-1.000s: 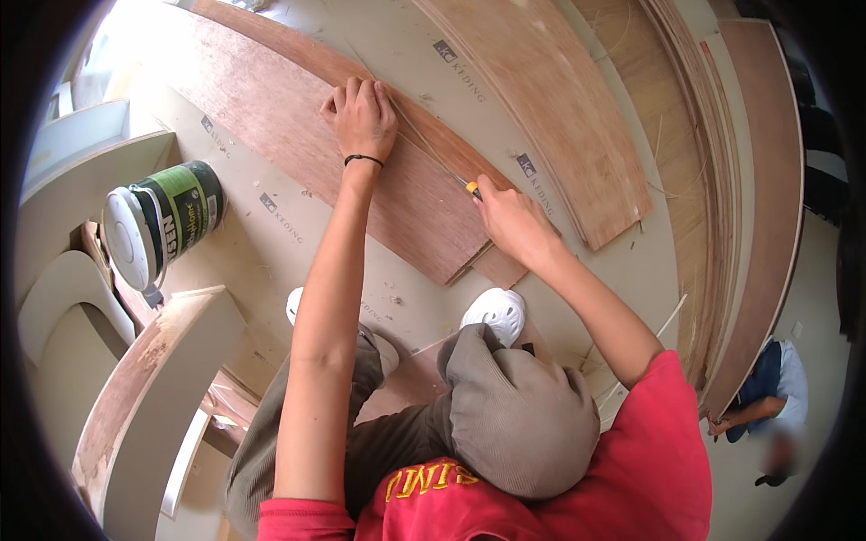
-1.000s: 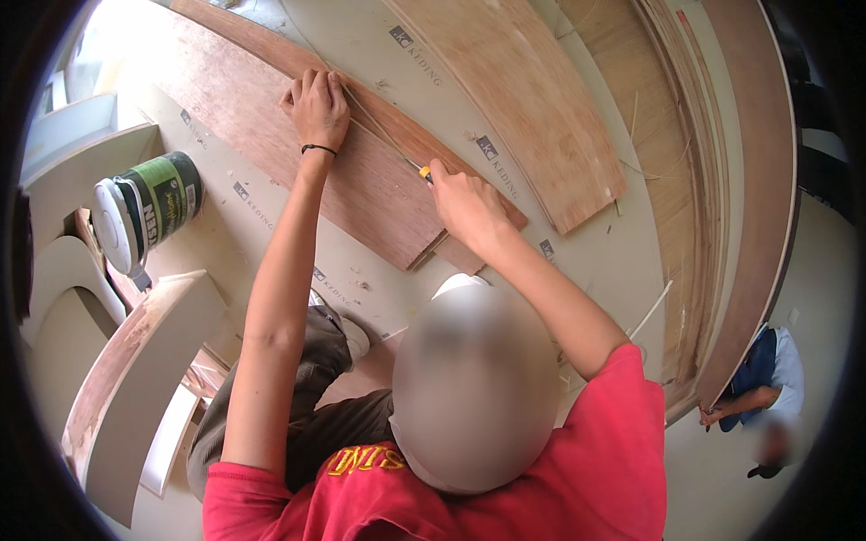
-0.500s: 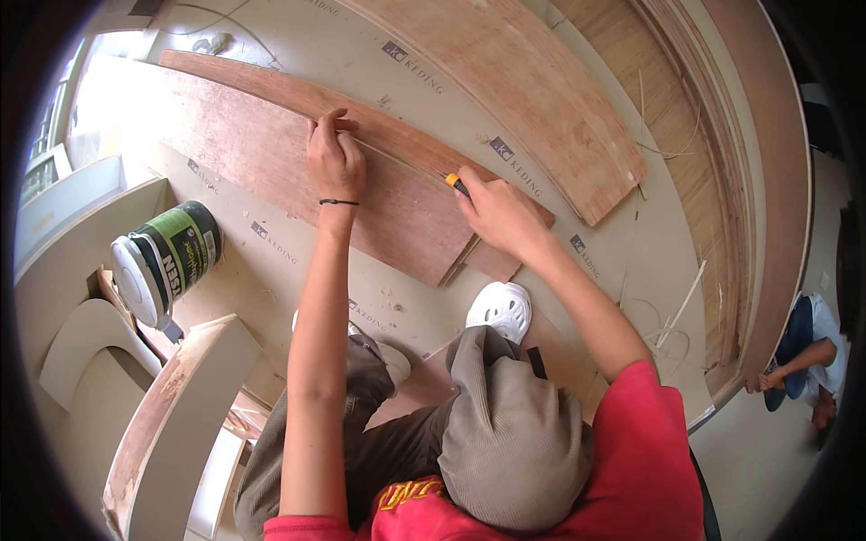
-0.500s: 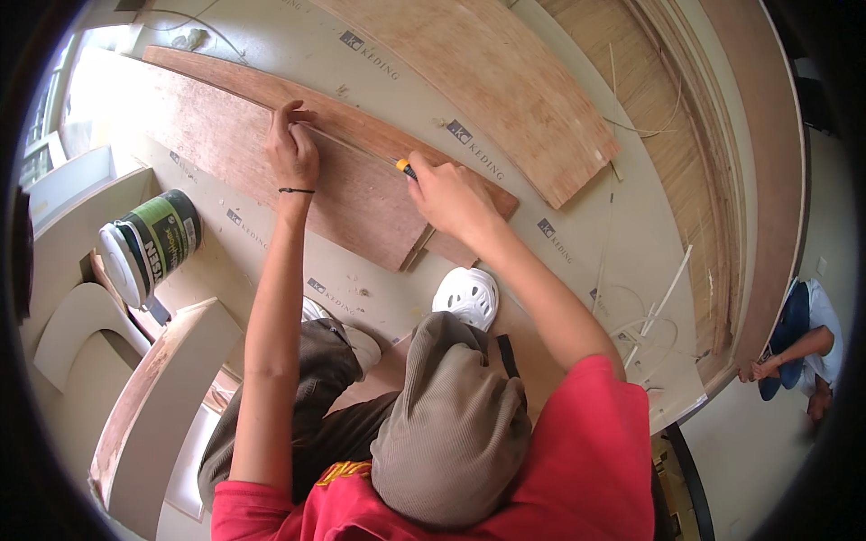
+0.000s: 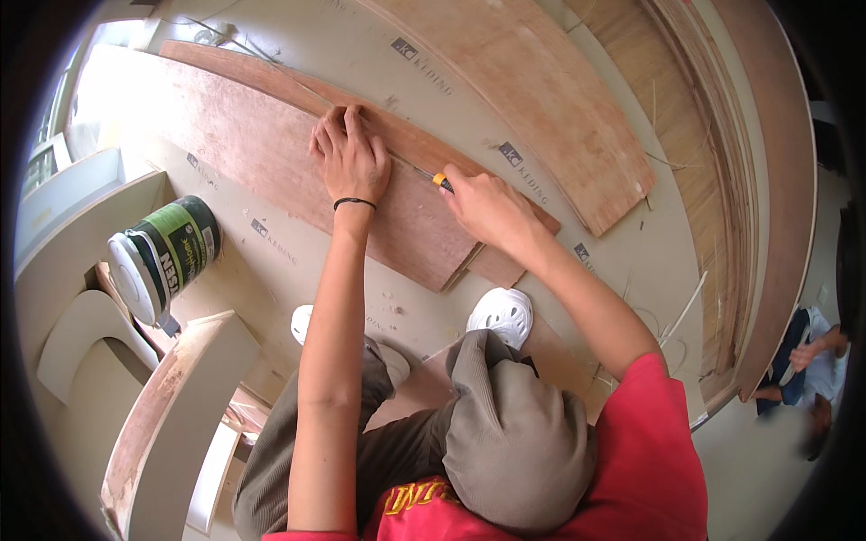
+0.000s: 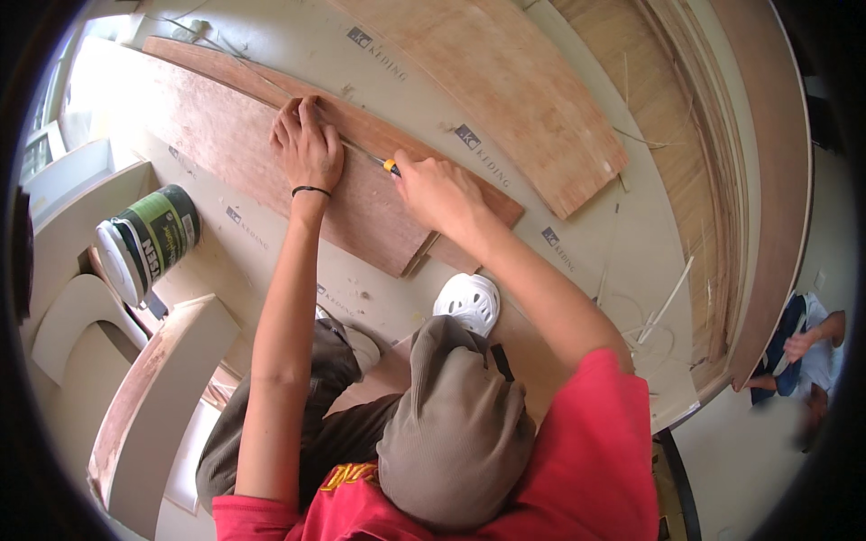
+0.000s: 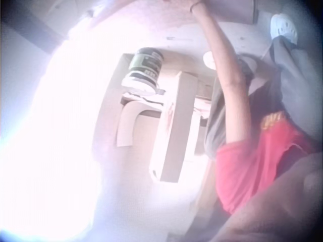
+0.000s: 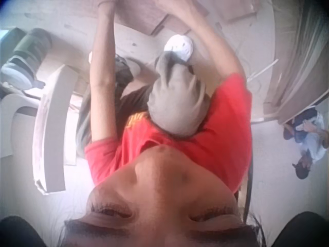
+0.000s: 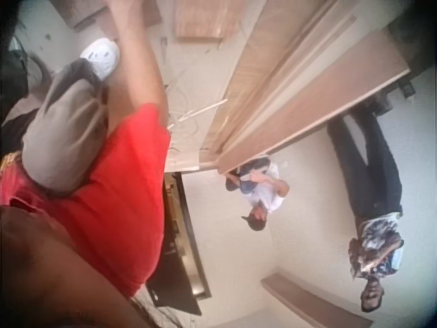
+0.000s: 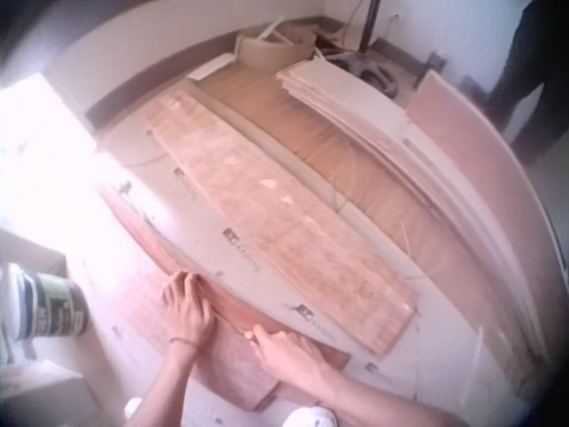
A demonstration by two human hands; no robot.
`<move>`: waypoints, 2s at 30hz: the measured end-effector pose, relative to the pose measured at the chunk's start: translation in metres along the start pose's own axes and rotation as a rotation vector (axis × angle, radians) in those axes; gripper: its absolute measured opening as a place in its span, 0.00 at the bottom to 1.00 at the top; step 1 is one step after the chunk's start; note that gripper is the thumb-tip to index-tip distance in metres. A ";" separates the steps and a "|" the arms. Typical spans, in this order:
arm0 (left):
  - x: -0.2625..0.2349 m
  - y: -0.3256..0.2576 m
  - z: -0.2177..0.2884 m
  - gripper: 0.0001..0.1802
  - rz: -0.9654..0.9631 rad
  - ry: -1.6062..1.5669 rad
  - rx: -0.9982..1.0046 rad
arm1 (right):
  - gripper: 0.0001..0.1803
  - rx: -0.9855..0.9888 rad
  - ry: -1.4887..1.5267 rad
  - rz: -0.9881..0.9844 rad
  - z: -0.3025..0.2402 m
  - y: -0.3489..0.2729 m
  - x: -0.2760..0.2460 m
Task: The person positions a long wooden plank on the floor and uses a utility knife to score along its length. They repeatedly run the blade along the plank to deepen the cut line.
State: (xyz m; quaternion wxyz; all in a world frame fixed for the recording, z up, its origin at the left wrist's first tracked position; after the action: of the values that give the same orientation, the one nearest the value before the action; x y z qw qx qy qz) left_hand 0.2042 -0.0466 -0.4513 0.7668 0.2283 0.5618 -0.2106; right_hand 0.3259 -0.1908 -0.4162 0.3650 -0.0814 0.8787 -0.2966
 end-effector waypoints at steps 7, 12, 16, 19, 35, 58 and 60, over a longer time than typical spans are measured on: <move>0.002 0.001 -0.003 0.24 -0.021 -0.029 -0.021 | 0.10 0.038 -0.057 -0.038 -0.009 0.000 -0.004; 0.003 -0.001 -0.005 0.22 0.001 0.010 -0.014 | 0.10 0.131 -0.098 -0.099 0.012 -0.032 0.004; 0.002 -0.001 -0.005 0.22 -0.004 0.000 -0.017 | 0.11 0.163 -0.192 -0.112 0.034 -0.058 0.013; 0.003 0.001 -0.004 0.22 0.012 0.011 -0.008 | 0.11 0.152 -0.199 -0.080 0.046 -0.078 0.019; -0.001 0.000 -0.002 0.21 0.026 0.020 -0.011 | 0.12 0.192 0.012 0.033 0.032 -0.114 -0.009; -0.001 0.002 -0.001 0.22 0.034 -0.002 -0.026 | 0.16 0.024 -0.004 -0.107 -0.005 0.003 -0.001; -0.001 0.000 -0.004 0.22 0.032 -0.001 -0.027 | 0.15 0.022 -0.014 -0.116 -0.005 0.003 0.001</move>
State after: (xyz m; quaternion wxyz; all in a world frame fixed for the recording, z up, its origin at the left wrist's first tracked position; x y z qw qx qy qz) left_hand 0.2011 -0.0439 -0.4513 0.7734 0.2266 0.5605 -0.1908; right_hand 0.3217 -0.1862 -0.4158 0.3540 -0.1302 0.8667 -0.3265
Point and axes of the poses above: each hand's wrist, its own y-axis towards the middle knuckle, its own x-axis out of the palm, z = x × y, the point moved 4 cm from there along y, towards the middle knuckle, and after that the axes turned 3 degrees about -z, right-handed, at the moved point
